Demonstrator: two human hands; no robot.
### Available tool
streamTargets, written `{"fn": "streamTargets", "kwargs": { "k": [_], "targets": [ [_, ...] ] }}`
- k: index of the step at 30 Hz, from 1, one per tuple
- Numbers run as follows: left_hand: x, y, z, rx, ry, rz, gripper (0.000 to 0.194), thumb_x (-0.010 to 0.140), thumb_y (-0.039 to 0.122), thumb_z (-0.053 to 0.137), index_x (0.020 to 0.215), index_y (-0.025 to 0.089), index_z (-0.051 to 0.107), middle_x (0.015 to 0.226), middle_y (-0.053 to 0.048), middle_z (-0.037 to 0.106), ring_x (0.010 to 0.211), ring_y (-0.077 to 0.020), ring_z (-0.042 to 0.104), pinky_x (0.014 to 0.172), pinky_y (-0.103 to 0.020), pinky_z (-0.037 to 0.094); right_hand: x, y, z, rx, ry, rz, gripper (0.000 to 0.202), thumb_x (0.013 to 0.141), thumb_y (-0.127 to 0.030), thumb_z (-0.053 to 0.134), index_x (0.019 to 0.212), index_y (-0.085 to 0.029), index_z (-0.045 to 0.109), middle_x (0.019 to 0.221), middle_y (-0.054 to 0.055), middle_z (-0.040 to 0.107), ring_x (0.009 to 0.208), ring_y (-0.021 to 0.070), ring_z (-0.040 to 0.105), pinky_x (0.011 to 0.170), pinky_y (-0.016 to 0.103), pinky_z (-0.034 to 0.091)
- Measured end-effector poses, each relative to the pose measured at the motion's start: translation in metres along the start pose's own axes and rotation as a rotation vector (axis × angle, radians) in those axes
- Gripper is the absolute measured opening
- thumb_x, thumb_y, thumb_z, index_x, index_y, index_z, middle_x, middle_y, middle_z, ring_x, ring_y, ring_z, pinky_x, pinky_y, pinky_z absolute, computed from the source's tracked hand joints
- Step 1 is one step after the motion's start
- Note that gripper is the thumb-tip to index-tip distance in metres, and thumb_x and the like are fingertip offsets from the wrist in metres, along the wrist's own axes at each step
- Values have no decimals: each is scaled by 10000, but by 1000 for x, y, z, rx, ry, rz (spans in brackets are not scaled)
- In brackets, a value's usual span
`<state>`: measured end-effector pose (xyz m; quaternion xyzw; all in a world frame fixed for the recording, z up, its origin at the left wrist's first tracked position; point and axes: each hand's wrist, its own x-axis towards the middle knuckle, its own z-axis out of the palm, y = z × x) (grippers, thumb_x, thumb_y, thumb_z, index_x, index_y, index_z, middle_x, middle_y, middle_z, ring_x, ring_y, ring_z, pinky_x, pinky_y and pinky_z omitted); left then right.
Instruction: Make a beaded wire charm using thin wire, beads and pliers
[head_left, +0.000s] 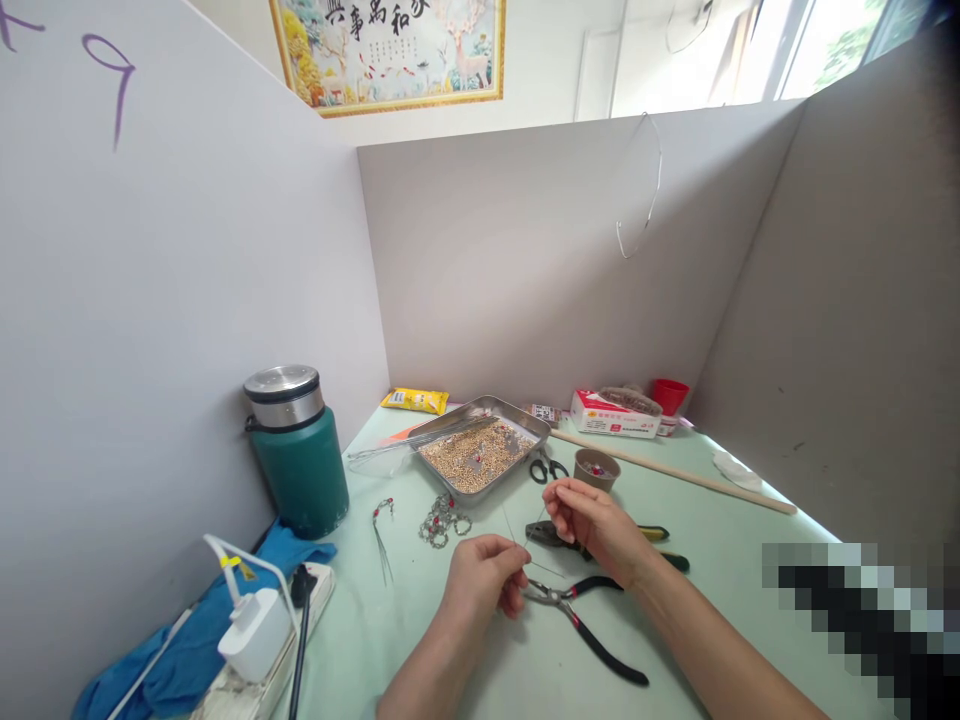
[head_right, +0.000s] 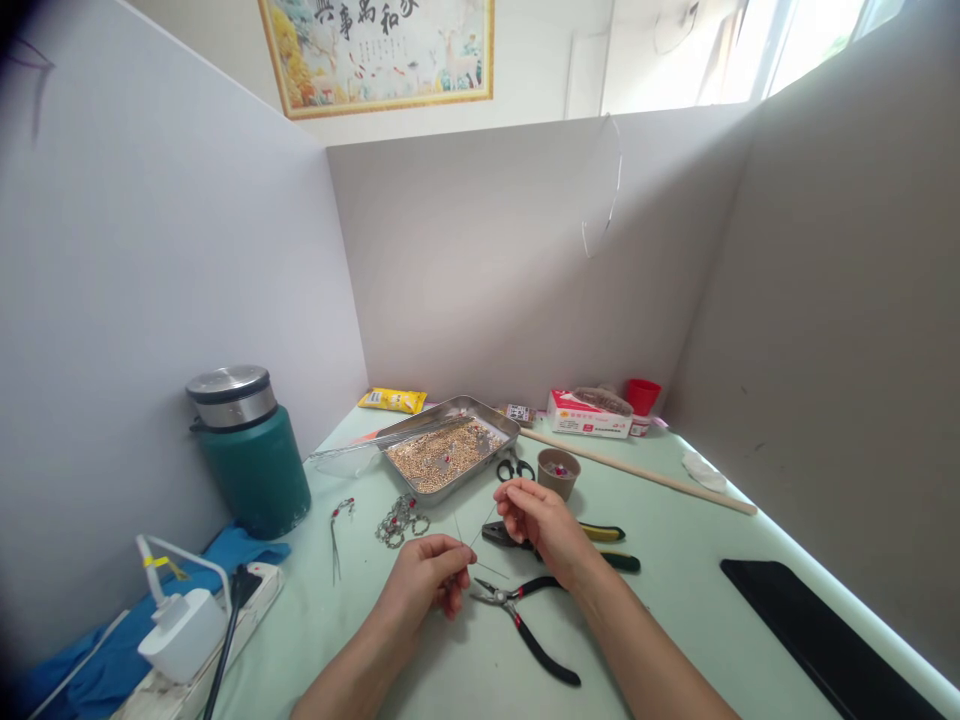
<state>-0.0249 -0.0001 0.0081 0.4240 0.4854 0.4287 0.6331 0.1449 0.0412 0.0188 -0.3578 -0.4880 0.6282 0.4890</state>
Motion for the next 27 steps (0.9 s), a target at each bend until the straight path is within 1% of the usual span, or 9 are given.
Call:
{"fn": "streamTargets", "kwargs": {
  "k": [7,15,27],
  "targets": [
    [0,0,0,16,18,7,157,625,268,582,635,111,580,485,5,517,330,-63,399,340,-193,296,1,-2,-3,-132,22,-46,225,760,-378,550,780,-157,591,675,8,527,530,91,441,468,226,307],
    [2,-1,-1,23,16,8,153,624,265,581,640,113,584,486,5,516,326,-63,397,335,-190,280,-1,-4,-4,-210,34,-66,227,773,-387,532,792,-170,597,689,3,536,541,90,436,475,223,304],
    [1,-4,-2,15,6,24,158,634,274,585,653,117,588,498,5,515,339,-62,395,347,-192,280,0,-2,-7,-245,64,-45,259,744,-429,549,751,-175,603,667,-10,551,526,88,448,480,224,316]
  ]
}}
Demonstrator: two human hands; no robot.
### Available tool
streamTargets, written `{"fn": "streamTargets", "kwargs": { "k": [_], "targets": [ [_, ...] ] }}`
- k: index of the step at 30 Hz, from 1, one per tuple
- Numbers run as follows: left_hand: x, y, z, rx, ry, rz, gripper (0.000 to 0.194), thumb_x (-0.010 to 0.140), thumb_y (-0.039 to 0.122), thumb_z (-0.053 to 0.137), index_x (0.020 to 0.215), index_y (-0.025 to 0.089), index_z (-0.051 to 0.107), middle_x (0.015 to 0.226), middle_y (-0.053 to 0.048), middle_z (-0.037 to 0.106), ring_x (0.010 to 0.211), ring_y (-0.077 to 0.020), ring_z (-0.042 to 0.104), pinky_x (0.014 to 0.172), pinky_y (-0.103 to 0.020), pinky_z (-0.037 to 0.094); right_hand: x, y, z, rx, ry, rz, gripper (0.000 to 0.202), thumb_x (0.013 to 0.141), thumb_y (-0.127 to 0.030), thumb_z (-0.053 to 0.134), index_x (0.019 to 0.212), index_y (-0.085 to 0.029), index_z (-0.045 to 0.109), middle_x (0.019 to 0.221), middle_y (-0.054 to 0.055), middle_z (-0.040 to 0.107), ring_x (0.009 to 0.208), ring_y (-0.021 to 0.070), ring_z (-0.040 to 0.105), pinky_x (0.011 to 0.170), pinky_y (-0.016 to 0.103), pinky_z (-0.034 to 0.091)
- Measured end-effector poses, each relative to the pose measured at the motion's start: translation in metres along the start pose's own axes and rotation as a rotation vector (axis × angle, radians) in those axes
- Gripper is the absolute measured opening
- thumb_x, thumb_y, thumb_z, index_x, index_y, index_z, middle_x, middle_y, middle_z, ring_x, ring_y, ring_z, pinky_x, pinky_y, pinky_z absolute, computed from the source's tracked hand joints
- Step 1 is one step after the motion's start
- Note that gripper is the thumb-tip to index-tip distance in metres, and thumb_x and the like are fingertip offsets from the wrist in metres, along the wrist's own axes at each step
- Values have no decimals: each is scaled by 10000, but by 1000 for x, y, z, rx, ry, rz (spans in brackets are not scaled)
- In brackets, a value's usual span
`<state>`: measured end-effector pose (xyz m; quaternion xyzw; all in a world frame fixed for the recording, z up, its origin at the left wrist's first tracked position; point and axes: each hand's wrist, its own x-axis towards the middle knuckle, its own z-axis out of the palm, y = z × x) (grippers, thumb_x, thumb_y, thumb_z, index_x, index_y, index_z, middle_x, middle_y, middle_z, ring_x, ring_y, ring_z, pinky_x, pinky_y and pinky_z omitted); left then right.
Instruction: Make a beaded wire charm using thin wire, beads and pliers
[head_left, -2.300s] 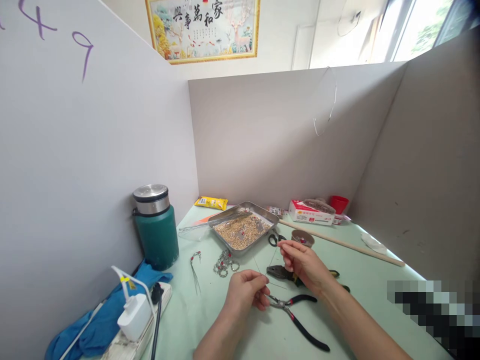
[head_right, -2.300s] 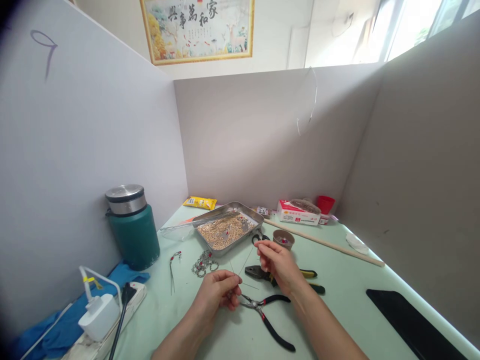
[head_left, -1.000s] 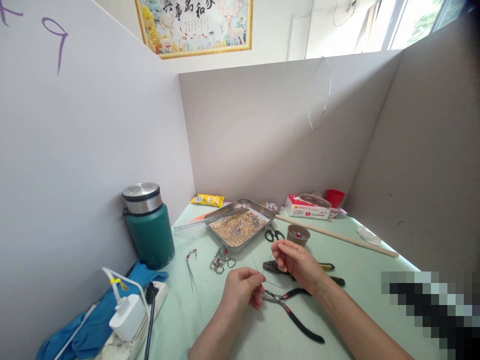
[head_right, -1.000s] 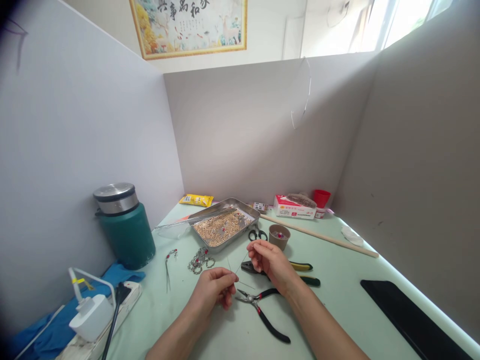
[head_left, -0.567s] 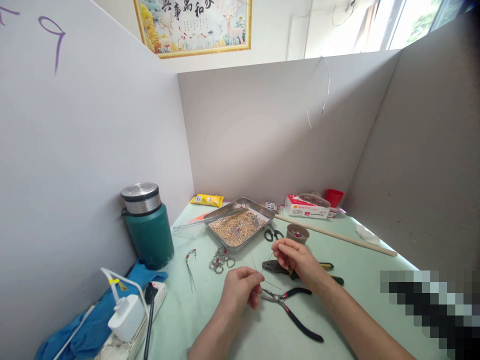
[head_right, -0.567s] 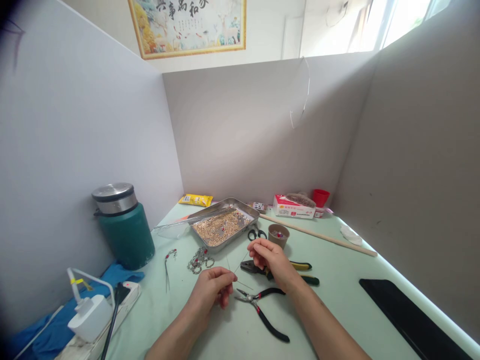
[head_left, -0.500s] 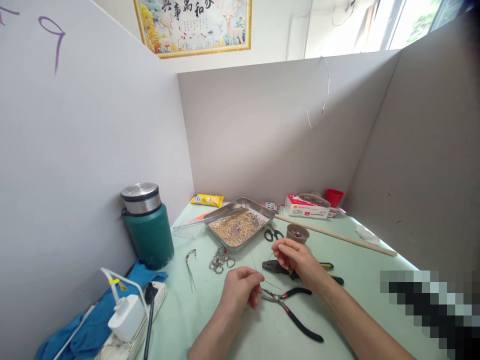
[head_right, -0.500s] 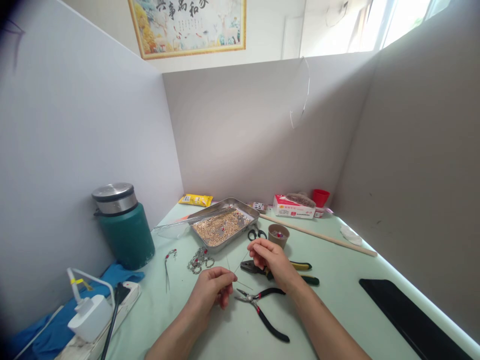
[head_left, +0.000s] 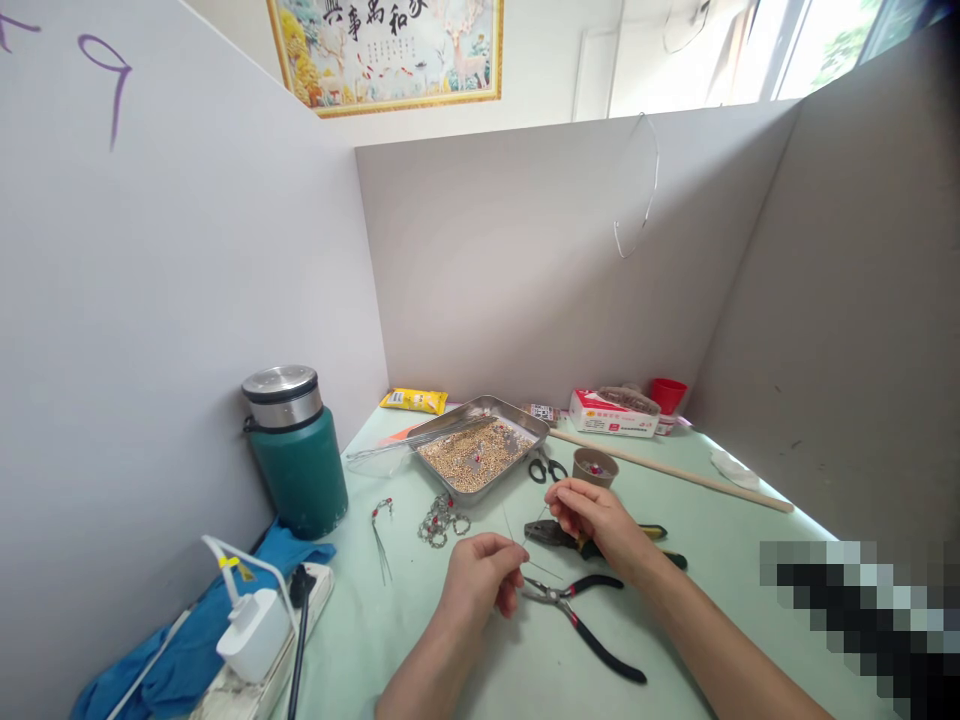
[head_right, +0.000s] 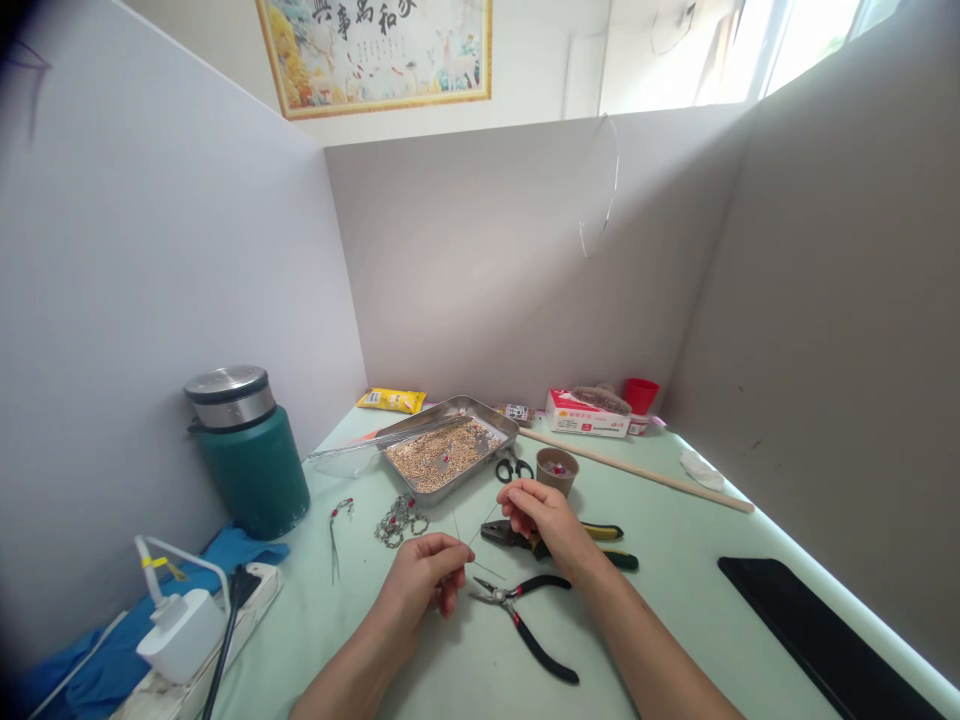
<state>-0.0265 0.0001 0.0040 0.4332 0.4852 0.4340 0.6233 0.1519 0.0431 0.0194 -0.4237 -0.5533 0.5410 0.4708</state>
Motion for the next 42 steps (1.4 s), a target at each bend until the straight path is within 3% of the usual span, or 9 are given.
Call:
{"fn": "streamTargets", "kwargs": {
  "k": [14,24,34,36,40,42],
  "targets": [
    [1,1,0,25,19,-8,145,631,264,575,638,120,583,483,12,502,324,-61,379,342,-198,268,-2,-1,-2,-90,-29,-43,237,782,-400,510,793,-180,598,691,-2,537,545,88,434,481,218,306],
    [1,-1,1,61,23,15,166,632,286,590,634,120,584,472,18,502,315,-57,378,338,-193,263,-6,-8,-5,-365,-38,-135,257,787,-410,486,765,-182,604,666,-1,538,580,114,461,488,224,347],
    [3,-2,1,-90,-90,56,327,635,364,662,798,86,613,602,-23,582,448,-93,517,462,-224,412,-6,-11,0,-172,41,-137,357,764,-472,523,868,-163,669,744,40,608,544,108,460,528,257,401],
    [2,-1,1,-124,-81,66,329,640,358,667,812,82,616,616,-28,584,470,-97,528,480,-228,422,-4,-12,-5,-234,147,-191,346,771,-467,513,884,-177,665,753,39,617,564,123,483,551,268,410],
    [-1,3,2,-197,-76,78,327,650,343,670,832,75,624,635,-36,586,490,-97,536,494,-231,429,7,-9,-32,-574,583,-392,280,787,-418,498,890,-214,659,907,51,642,834,205,550,771,324,404],
    [-3,4,2,-226,-81,82,329,653,336,671,843,72,629,641,-38,584,491,-96,535,501,-235,435,12,-6,-47,-768,671,-396,296,783,-403,495,941,-209,653,934,66,635,835,224,548,767,349,395]
  ]
}}
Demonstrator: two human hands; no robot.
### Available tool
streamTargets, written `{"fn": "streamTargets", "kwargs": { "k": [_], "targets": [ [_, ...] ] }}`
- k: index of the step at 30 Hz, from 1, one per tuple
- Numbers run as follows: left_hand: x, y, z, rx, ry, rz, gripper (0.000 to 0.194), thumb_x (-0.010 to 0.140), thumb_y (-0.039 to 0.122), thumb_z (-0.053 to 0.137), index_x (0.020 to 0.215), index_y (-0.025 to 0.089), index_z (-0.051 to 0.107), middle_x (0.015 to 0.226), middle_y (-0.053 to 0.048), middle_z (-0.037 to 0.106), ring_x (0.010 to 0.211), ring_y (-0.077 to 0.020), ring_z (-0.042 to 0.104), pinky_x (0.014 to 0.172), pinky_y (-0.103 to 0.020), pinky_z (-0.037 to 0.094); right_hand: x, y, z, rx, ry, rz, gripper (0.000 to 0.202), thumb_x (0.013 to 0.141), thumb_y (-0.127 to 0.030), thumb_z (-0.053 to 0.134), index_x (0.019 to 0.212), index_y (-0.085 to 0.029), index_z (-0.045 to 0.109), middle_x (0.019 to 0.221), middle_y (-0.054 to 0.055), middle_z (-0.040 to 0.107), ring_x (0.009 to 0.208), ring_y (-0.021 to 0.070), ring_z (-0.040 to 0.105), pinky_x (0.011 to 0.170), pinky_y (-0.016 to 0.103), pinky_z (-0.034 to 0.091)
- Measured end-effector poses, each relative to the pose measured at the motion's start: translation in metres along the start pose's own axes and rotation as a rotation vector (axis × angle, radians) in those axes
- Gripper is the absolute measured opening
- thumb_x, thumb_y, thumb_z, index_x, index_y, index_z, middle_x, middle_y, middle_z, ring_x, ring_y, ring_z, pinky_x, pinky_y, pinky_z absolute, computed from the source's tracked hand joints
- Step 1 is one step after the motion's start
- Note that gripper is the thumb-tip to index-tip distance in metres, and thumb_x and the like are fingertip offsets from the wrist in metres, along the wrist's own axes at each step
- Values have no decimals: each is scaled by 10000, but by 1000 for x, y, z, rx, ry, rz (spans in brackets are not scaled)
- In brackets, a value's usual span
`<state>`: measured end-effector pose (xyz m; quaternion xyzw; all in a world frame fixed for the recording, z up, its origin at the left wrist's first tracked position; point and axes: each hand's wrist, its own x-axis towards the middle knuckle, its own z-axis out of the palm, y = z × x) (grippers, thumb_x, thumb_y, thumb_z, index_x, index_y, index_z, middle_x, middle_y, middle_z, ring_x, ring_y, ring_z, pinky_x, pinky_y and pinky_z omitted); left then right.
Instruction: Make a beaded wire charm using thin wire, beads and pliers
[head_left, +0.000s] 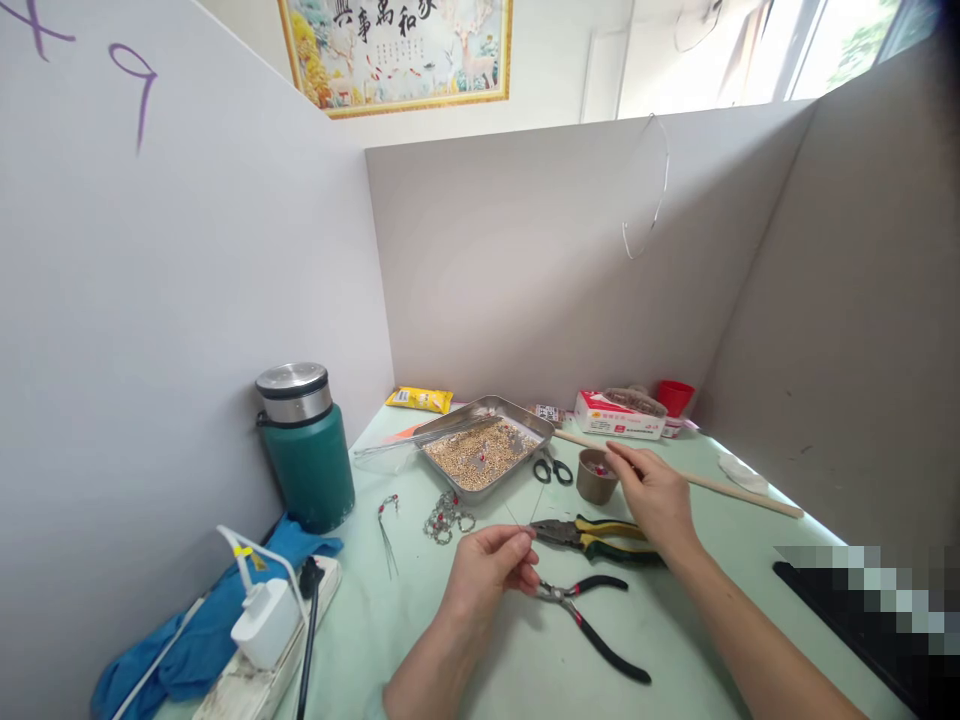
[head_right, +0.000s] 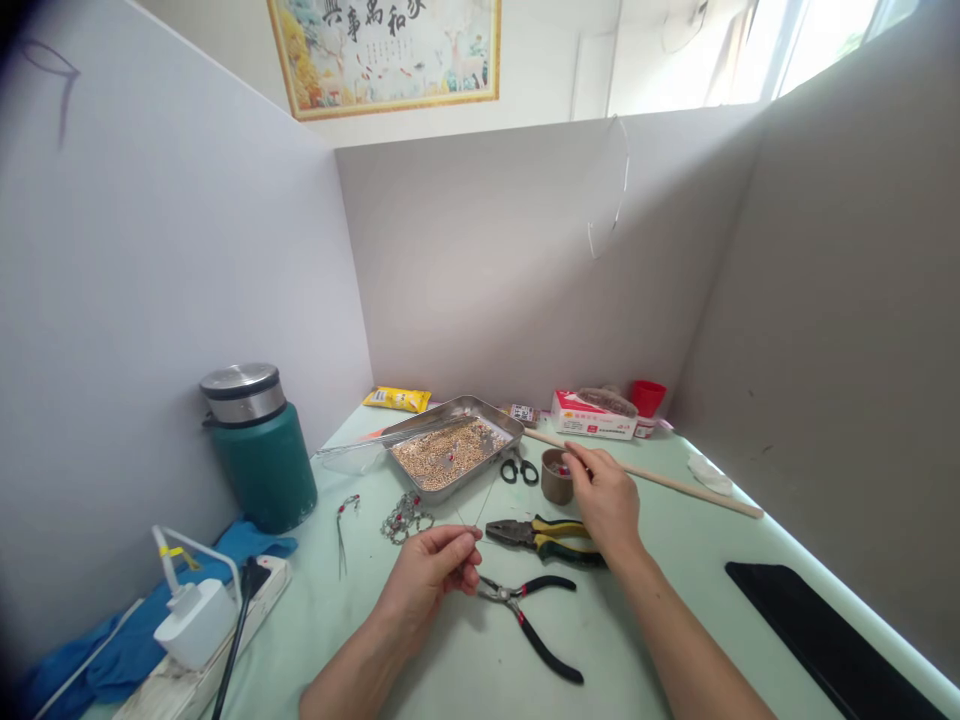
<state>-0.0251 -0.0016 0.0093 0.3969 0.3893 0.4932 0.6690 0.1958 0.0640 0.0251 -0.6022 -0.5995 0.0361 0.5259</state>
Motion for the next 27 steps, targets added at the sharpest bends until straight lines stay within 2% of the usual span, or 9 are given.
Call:
{"fn": "streamTargets", "kwargs": {
  "k": [2,5,7,8,9,11,15,19,27],
  "targets": [
    [-1,0,0,-26,-1,7,332,655,332,673,853,67,634,647,-43,584,500,-97,536,510,-240,441,4,5,-2,-102,-8,-11,327,772,-403,500,991,-204,638,927,77,632,764,223,543,712,355,396],
    [0,0,-1,-61,10,26,367,656,327,676,918,73,631,656,-45,589,519,-103,541,526,-250,449,-2,-8,-2,35,-116,-19,289,788,-419,476,890,-214,652,900,64,633,733,198,536,689,322,399],
    [0,-1,-2,-76,10,37,401,655,322,678,972,84,618,657,-42,591,528,-106,545,534,-252,450,-13,-27,1,215,-337,73,317,791,-454,463,790,-201,654,748,44,627,632,168,519,602,287,399],
    [1,-1,-2,-79,5,42,407,655,322,679,982,89,614,657,-39,592,528,-106,546,535,-251,449,-19,-38,3,284,-498,118,327,793,-462,459,790,-199,654,704,31,616,590,152,505,566,273,392],
    [1,-2,-2,-79,-2,45,406,653,327,680,977,92,614,657,-38,592,527,-106,547,535,-251,449,-25,-47,6,344,-596,144,320,787,-461,468,792,-199,650,702,23,614,575,142,497,533,260,379],
    [1,-2,-2,-60,-11,31,397,636,339,691,940,93,620,650,-34,591,518,-107,546,531,-253,450,-35,-63,12,402,-689,130,266,763,-434,513,756,-199,637,654,2,585,572,130,483,526,244,368],
    [1,-1,-1,-32,-32,-25,403,635,418,672,866,92,623,663,-41,599,503,-107,547,507,-245,446,-46,-75,20,428,-678,117,216,733,-368,549,615,-189,567,598,-18,551,574,123,455,554,242,360],
    [0,0,0,-90,-64,-59,477,732,537,513,891,95,596,705,-67,612,504,-113,557,490,-246,452,-45,-74,20,443,-690,169,217,734,-351,537,590,-188,530,530,-43,461,532,108,400,522,235,321],
    [2,-4,-4,-53,-50,-33,326,661,387,658,817,107,595,707,-45,609,493,-91,544,459,-211,441,-44,-71,18,414,-716,120,251,758,-380,513,602,-188,561,556,-27,494,555,117,421,534,238,333]
  ]
}}
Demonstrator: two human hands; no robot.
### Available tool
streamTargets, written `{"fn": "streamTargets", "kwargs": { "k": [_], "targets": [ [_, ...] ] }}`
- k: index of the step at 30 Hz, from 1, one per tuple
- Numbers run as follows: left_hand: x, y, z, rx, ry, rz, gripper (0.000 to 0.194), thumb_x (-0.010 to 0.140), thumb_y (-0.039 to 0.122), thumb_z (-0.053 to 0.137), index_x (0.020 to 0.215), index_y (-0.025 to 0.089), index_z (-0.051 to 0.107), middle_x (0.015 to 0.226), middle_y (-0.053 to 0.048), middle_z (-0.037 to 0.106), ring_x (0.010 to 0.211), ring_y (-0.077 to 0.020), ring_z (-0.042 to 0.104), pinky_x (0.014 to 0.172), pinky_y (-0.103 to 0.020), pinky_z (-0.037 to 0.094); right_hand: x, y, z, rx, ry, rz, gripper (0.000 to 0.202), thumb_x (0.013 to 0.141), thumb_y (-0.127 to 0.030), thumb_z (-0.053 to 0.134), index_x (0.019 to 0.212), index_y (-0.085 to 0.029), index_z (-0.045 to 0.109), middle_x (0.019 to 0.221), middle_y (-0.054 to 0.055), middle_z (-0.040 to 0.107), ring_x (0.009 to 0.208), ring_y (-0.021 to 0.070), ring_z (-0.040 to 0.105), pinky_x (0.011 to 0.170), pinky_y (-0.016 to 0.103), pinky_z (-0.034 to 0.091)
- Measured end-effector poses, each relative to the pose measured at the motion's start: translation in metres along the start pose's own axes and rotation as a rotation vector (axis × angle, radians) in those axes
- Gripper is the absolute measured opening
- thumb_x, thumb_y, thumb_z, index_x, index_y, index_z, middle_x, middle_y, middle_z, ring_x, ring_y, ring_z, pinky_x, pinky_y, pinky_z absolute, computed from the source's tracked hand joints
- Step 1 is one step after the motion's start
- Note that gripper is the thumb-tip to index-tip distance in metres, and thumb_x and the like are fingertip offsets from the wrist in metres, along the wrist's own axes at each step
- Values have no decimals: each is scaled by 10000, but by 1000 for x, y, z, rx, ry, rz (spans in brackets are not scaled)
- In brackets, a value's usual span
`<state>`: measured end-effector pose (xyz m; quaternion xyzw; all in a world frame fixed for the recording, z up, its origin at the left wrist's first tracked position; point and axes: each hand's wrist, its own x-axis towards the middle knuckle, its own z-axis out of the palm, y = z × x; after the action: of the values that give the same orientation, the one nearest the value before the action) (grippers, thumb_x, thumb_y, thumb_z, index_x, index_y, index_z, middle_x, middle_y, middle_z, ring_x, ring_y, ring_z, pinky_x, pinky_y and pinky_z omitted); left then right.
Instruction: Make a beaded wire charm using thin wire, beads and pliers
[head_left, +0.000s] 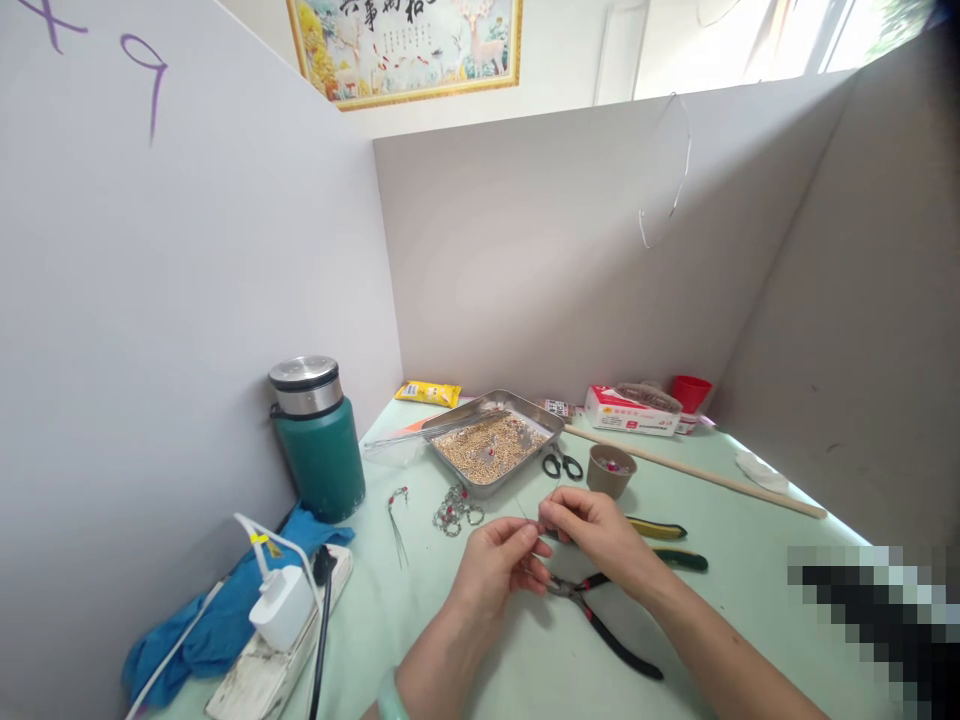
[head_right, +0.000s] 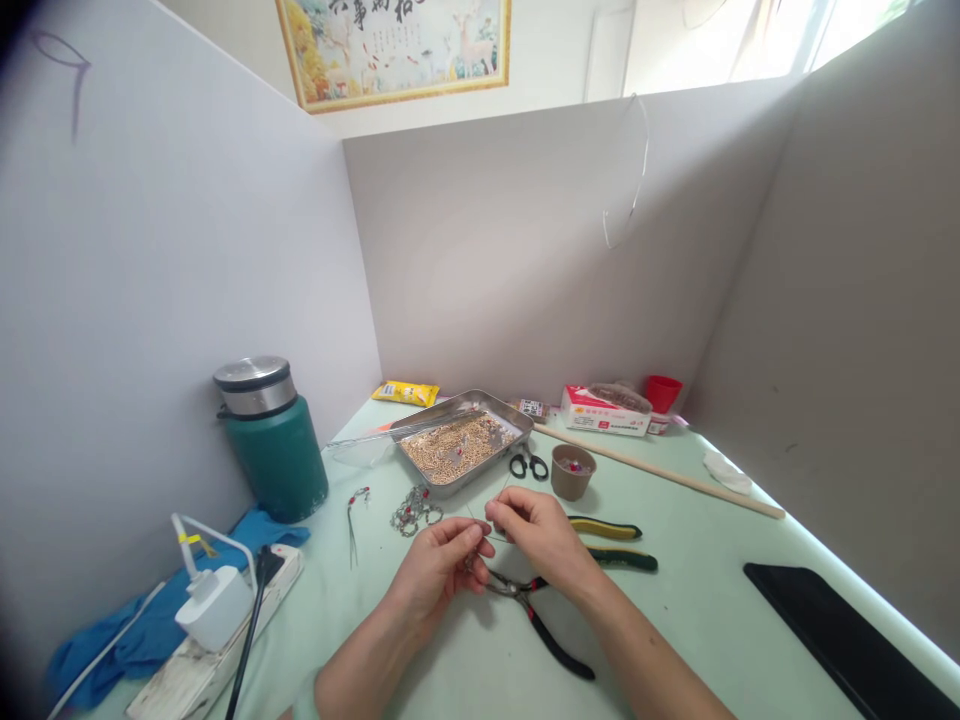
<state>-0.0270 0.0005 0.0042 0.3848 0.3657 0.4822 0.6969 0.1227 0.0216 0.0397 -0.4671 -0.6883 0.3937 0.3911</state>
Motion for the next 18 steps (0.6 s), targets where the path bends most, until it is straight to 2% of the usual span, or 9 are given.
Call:
{"fn": "streamTargets", "kwargs": {
  "k": [5,13,18],
  "targets": [
    [2,0,-4,-69,28,18,320,696,388,629,833,100,600,716,-49,608,513,-91,547,465,-209,458,-1,5,-7,-141,-132,13,158,714,-339,572,641,-206,618,561,-22,551,553,127,452,512,236,326],
    [0,4,-2,-119,25,-25,378,752,444,546,865,87,599,697,-54,592,506,-96,551,447,-209,462,-1,9,-5,-174,-123,-6,158,736,-277,526,623,-200,604,550,-17,538,551,130,450,517,242,334],
    [1,2,-3,-71,33,0,306,726,364,606,852,85,609,709,-48,592,510,-85,541,447,-196,459,-1,11,-5,-182,-135,-4,148,742,-268,519,635,-201,597,547,-21,529,546,127,439,511,239,325]
  ]
}}
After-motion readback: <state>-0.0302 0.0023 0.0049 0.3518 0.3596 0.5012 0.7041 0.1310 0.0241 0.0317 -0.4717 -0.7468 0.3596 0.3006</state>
